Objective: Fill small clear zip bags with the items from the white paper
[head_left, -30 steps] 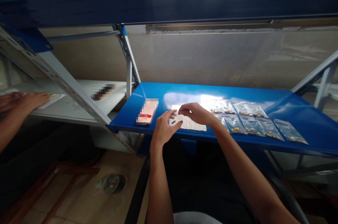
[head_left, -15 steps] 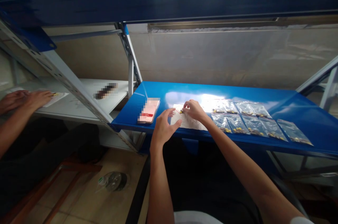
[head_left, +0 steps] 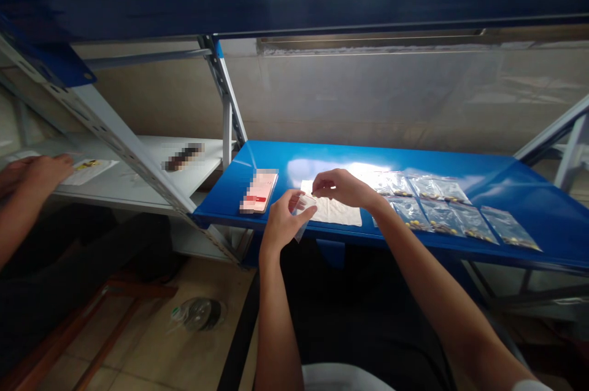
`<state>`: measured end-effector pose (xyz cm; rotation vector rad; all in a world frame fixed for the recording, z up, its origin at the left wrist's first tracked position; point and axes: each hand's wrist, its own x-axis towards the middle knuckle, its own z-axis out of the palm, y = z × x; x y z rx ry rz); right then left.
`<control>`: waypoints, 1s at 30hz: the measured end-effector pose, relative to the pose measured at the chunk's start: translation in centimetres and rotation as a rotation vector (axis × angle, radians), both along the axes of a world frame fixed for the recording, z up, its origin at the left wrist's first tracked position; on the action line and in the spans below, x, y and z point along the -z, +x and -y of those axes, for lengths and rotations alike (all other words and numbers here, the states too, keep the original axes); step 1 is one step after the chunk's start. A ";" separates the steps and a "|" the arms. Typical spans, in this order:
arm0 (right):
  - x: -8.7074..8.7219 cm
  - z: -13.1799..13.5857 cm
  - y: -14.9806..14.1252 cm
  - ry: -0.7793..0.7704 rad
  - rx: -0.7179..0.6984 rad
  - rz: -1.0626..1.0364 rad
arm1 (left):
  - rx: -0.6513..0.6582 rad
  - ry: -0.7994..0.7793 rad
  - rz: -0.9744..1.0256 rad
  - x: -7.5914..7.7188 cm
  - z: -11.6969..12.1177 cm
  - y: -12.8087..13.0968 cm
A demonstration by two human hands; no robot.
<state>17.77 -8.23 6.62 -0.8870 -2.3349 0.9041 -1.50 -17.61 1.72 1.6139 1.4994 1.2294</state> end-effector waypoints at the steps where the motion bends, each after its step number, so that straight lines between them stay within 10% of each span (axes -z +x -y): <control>1: -0.4 0.4 -0.1 0.004 -0.025 0.027 | 0.014 -0.012 0.017 0.0 0.0 0.0; 17: -0.5 0.4 0.1 -0.059 -0.065 -0.069 | 0.138 -0.062 0.250 0.5 -0.2 -0.2; 23: 3.8 -3.1 1.2 0.103 0.346 0.178 | 0.095 -0.053 0.305 0.5 -0.1 -0.4; 30: 7.7 -3.7 0.0 0.227 0.424 0.384 | 0.059 -0.055 0.287 0.6 -0.4 -0.5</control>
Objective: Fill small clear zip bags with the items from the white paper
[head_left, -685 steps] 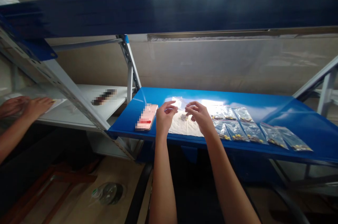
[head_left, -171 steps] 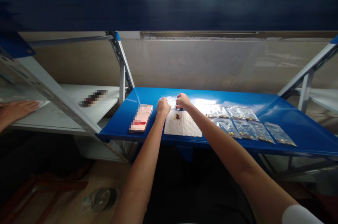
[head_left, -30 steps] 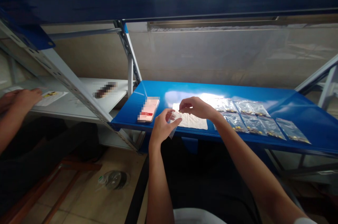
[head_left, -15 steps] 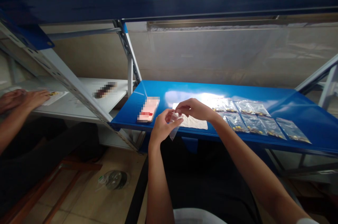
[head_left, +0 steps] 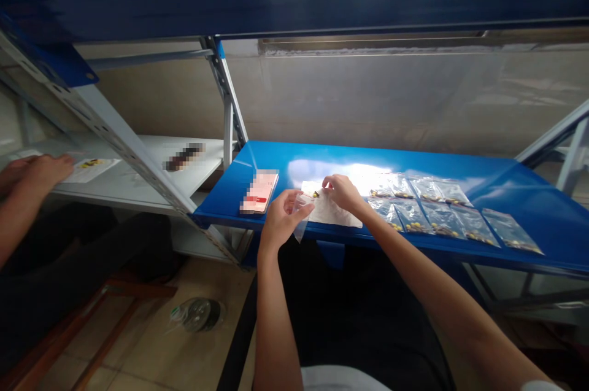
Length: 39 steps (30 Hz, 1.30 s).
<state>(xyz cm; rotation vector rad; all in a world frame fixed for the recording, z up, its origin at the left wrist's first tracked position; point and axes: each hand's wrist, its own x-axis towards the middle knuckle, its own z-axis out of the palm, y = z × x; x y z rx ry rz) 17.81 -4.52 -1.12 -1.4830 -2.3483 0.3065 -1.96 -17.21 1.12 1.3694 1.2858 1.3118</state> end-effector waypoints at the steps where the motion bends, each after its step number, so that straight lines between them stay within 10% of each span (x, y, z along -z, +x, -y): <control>1: 0.0 0.0 0.0 -0.001 0.002 0.011 | -0.003 -0.003 -0.006 0.0 0.0 0.0; 39: 0.5 0.1 -0.8 0.011 -0.150 -0.057 | -0.089 0.015 -0.147 0.2 0.1 -0.5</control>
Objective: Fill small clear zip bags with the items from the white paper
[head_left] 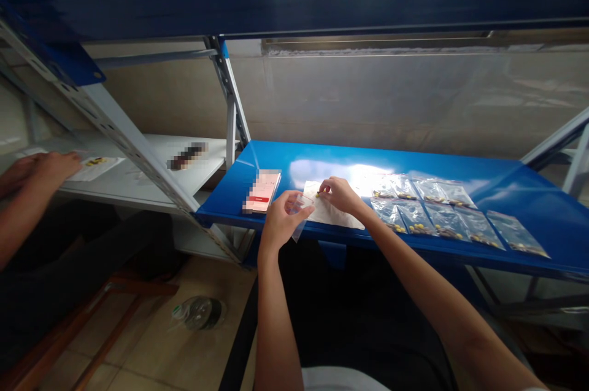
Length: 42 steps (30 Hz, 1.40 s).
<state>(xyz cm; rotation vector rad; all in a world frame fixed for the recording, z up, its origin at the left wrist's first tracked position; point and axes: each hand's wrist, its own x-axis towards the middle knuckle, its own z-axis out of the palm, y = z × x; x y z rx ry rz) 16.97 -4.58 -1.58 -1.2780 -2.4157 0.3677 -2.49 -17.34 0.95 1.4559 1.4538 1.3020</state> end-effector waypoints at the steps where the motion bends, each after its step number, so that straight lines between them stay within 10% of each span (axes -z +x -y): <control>1: 0.0 -0.1 -0.1 -0.007 0.006 0.010 | 0.001 0.003 0.001 0.0 0.0 0.0; 8: -2.4 1.1 0.0 -0.071 0.058 -0.150 | 0.018 0.002 -0.009 0.4 -0.2 0.0; 15: -7.4 4.7 -0.1 -0.197 -0.263 -0.175 | 0.067 0.001 -0.021 -0.2 -0.1 0.7; 22: -9.0 4.3 0.5 -0.383 -0.411 -0.316 | 0.122 0.037 0.010 -0.9 0.1 1.2; 29: -7.0 1.7 2.1 -0.552 -0.367 -0.452 | 0.109 0.046 0.056 -0.1 -0.3 1.3; 35: -3.1 -0.3 2.0 -0.147 0.046 -0.225 | 0.080 0.047 0.075 0.2 -0.4 1.1; 42: -0.8 -0.8 1.4 0.001 -0.017 -0.026 | 0.041 0.037 0.058 0.0 -0.2 0.6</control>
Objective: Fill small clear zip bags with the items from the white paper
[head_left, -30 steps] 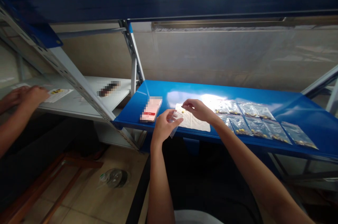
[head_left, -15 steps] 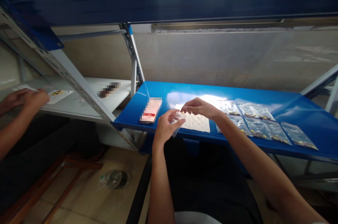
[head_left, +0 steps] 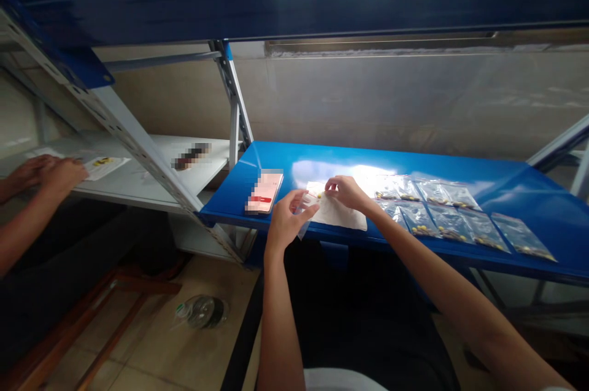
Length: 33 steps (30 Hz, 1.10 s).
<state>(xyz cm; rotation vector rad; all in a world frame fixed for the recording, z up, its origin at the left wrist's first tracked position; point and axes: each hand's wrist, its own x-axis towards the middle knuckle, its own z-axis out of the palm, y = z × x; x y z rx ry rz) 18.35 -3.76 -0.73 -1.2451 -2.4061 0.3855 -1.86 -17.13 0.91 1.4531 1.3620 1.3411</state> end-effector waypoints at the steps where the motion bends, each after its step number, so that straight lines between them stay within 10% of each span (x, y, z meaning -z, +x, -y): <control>1: 0.1 -0.1 -0.1 -0.013 -0.008 0.010 | -0.005 -0.001 -0.006 0.0 0.0 -0.1; 10: -1.1 -0.6 0.3 -0.144 -0.039 0.009 | -0.015 -0.006 -0.006 0.5 -0.1 -0.3; 22: -7.5 3.3 -1.6 -0.301 -0.537 -0.159 | -0.026 0.021 -0.053 0.1 -0.2 0.1; 33: -1.9 0.2 -1.6 -0.139 -0.100 -0.003 | -0.047 0.047 0.008 0.0 -0.1 -0.1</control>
